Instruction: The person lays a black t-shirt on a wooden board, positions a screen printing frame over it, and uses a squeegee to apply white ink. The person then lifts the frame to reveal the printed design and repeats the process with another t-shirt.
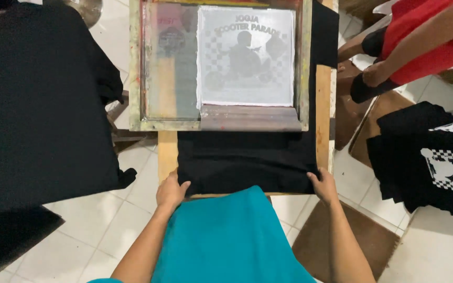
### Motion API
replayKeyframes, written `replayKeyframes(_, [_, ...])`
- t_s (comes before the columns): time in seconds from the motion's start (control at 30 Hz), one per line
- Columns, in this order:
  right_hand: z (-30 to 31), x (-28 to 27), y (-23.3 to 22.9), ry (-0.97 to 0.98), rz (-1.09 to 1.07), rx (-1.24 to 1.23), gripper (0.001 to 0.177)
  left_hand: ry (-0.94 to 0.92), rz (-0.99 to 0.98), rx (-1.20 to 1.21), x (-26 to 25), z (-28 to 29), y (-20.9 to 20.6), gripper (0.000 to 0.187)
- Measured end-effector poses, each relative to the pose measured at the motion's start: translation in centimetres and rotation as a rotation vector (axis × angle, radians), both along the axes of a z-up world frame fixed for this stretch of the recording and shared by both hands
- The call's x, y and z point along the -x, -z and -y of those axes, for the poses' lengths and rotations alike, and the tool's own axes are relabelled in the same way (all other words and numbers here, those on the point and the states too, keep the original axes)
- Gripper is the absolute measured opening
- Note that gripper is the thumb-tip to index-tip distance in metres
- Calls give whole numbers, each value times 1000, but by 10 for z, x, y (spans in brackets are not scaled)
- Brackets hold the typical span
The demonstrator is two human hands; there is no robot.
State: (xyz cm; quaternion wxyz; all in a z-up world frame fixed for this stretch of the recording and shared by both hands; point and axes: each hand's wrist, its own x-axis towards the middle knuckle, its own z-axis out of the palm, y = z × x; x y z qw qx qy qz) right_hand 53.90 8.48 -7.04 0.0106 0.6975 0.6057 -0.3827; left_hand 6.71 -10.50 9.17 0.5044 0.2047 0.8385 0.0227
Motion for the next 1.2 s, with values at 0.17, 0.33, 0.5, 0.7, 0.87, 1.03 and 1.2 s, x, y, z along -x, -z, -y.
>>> replayKeyframes(0.17, [8,-15,3,46,-11,-56,35,-226,-56,-78,-4,72,85,37])
replayKeyframes(0.33, [4,-9,-17,-53,-84,52,46,-443,-187,-138,-18,89,112,30])
replayKeyframes(0.5, [3,-23,-28,4,-218,122,35,-453,-370,-142,-42,77,102,23])
replayKeyframes(0.7, [4,-27,-32,-21,-213,133,32,-491,-484,-113,-47,88,108,26])
replayKeyframes(0.87, [5,-11,-48,-99,-209,104,33,-501,-580,-134,-61,87,107,21])
replayKeyframes(1.03, [9,-8,-44,-37,-236,84,29,-474,-620,-153,-64,83,108,21])
replayKeyframes(1.2, [3,-19,-13,-9,-239,68,27,-427,-611,-184,-55,91,135,18])
